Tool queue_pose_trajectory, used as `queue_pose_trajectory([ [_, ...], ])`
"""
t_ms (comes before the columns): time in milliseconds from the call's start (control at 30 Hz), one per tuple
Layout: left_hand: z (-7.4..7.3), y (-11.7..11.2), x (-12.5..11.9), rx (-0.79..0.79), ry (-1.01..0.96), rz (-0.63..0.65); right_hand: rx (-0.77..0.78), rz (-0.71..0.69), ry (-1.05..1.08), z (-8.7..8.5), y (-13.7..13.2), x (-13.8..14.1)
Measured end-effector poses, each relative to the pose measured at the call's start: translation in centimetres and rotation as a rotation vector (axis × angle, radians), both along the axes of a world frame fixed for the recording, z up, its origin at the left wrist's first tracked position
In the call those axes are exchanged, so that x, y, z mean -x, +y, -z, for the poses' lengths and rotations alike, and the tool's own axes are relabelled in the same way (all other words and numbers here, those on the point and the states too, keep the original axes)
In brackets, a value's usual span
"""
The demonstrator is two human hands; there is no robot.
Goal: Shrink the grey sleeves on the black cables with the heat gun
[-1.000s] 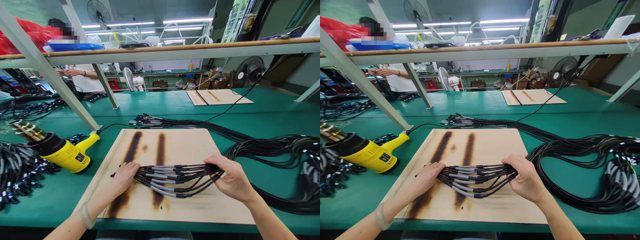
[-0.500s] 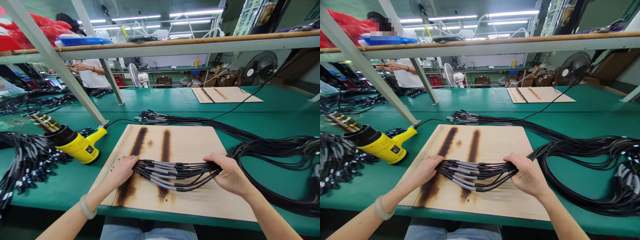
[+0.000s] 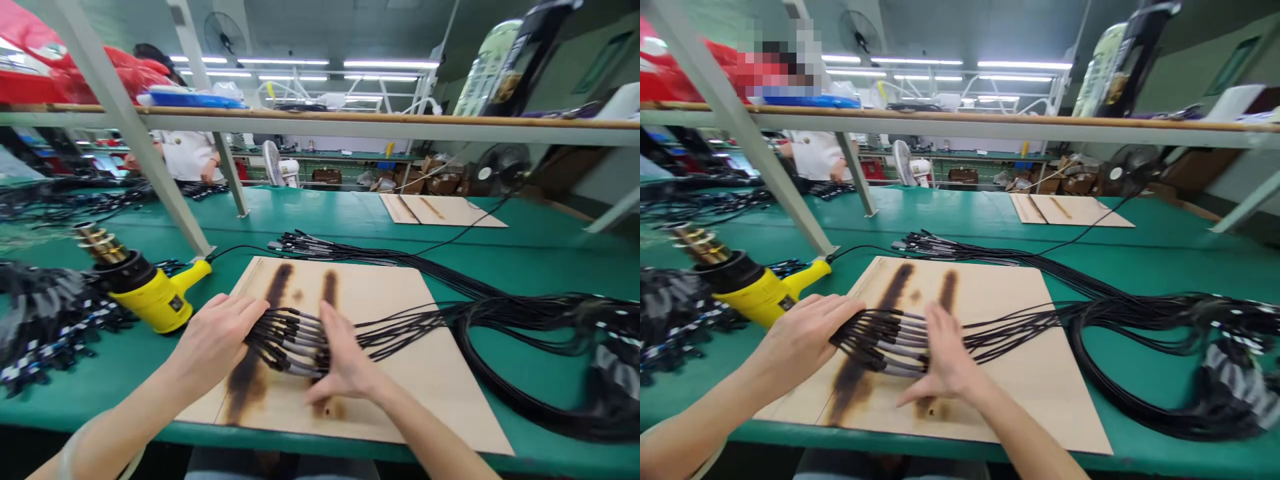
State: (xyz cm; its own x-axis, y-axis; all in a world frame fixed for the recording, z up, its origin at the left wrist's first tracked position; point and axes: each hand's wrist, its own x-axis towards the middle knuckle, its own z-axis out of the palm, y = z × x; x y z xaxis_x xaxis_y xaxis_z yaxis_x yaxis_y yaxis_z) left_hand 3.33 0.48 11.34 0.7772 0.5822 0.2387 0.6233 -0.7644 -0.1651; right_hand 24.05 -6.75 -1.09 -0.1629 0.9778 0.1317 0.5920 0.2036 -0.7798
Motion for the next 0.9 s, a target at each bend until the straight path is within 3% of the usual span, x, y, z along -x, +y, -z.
queue_pose_trajectory([
  [67, -0.3, -0.3, -0.6, -0.042, -0.074, 0.1, -0.051, 0.019, 0.078, -0.2, 0.6, 3.1],
  [133, -0.3, 0.1, -0.9, -0.057, -0.119, 0.212, -0.013, 0.067, 0.142, -0.8, 0.3, 4.5],
  [200, 0.0, 0.9, -1.2, -0.064, -0.151, 0.332, 0.138, 0.094, 0.214, -1.7, -1.2, 4.0],
  [300, 0.6, 2.0, -2.1, -0.106, -0.229, 0.452, 0.414, 0.069, 0.449, -3.4, -6.1, 0.7],
  [367, 0.8, 2.2, -3.0, -0.106, -0.243, 0.483, 0.528, 0.097, 0.661, -4.4, -10.6, -2.7],
  [500, 1.7, 2.4, -4.5, -0.022, -0.25, 0.5, 0.465, 0.669, 0.718, -5.4, -19.9, -11.2],
  [567, 2.9, 3.0, -4.9, 0.029, -0.289, 0.461, 0.316, 0.95, 0.601, -5.4, -23.8, -16.2],
  [633, 4.5, 3.9, -5.0, 0.104, -0.3, 0.398, 0.24, 1.146, 0.506, -5.0, -26.7, -21.7],
  [767, 8.0, 5.6, -4.0, 0.297, -0.22, 0.247, 0.118, 1.485, 0.351, -2.9, -28.3, -31.9],
  [900, 10.5, 6.1, -1.7, 0.44, -0.187, 0.13, 0.085, 1.504, 0.149, -0.2, -24.3, -38.7],
])
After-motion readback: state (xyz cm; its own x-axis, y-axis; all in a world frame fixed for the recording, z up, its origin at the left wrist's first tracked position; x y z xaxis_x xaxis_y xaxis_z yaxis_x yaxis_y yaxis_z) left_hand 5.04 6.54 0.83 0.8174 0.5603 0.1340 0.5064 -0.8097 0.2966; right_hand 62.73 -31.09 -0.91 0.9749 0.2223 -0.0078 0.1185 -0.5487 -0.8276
